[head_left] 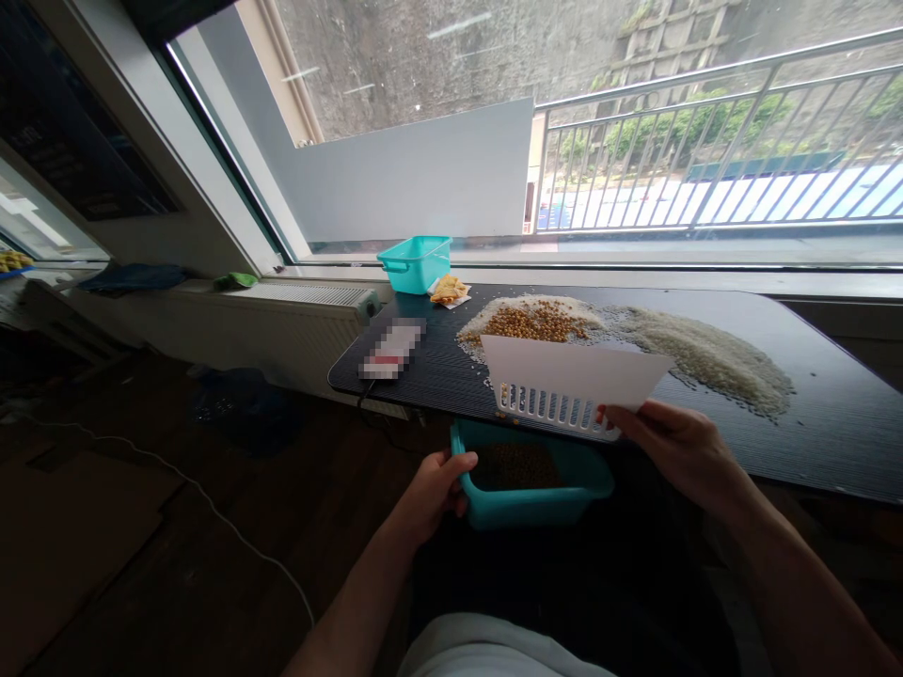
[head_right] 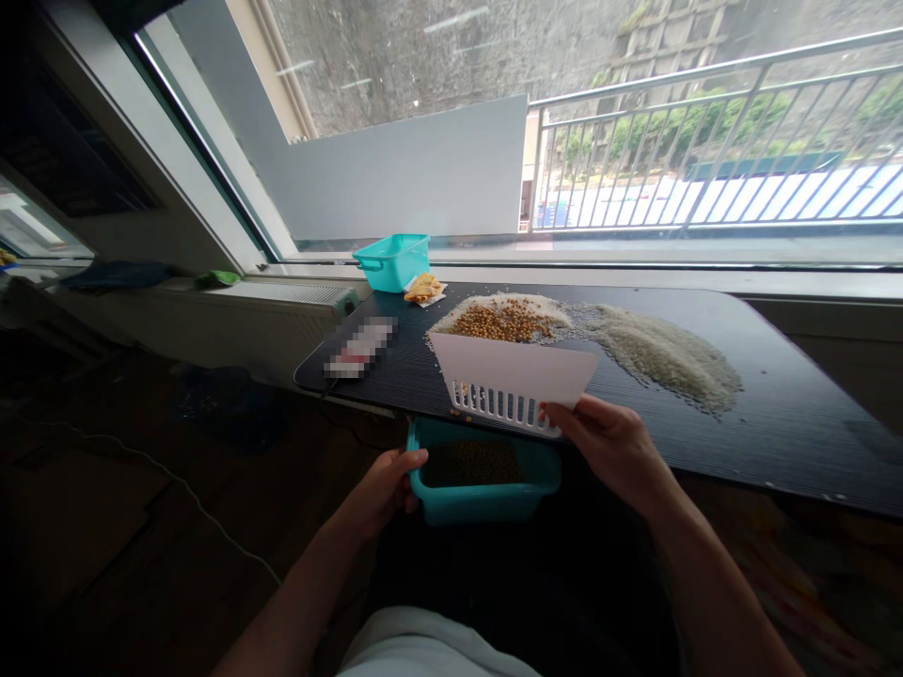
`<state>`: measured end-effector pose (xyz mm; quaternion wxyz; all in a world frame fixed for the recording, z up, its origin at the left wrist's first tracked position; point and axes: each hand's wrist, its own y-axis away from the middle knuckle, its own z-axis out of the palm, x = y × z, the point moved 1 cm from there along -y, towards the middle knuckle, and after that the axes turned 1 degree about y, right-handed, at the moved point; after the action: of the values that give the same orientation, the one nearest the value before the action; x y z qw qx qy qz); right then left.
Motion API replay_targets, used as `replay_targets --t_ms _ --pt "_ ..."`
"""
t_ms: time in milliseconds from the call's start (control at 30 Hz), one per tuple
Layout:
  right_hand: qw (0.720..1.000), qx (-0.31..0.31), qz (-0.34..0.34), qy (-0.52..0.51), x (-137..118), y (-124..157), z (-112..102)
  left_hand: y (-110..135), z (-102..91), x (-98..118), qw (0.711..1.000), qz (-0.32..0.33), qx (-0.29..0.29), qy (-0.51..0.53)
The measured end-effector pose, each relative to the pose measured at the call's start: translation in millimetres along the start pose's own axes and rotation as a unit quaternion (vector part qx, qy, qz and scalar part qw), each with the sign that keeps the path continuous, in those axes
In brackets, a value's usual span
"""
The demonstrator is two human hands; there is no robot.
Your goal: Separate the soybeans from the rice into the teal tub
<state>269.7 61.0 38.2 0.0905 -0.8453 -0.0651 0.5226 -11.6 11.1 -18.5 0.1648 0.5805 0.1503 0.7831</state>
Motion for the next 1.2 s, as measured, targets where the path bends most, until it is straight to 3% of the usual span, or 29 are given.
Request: replay_targets --t_ms 333,800,1200 --pt "0.997 -0.036 0.009 -0.068 -16 4 8 0 -1.3 -2 1.0 -0.001 0.0 -0.012" --pt "0.996 0.093 0.013 0.007 6 -4 -4 1 -1.0 1 1.0 -0.002 0.002 -0.008" --pt "0.998 0.068 -0.01 0.002 -4 -7 0 1 0.2 1 1.0 0.001 -0.004 -0.009"
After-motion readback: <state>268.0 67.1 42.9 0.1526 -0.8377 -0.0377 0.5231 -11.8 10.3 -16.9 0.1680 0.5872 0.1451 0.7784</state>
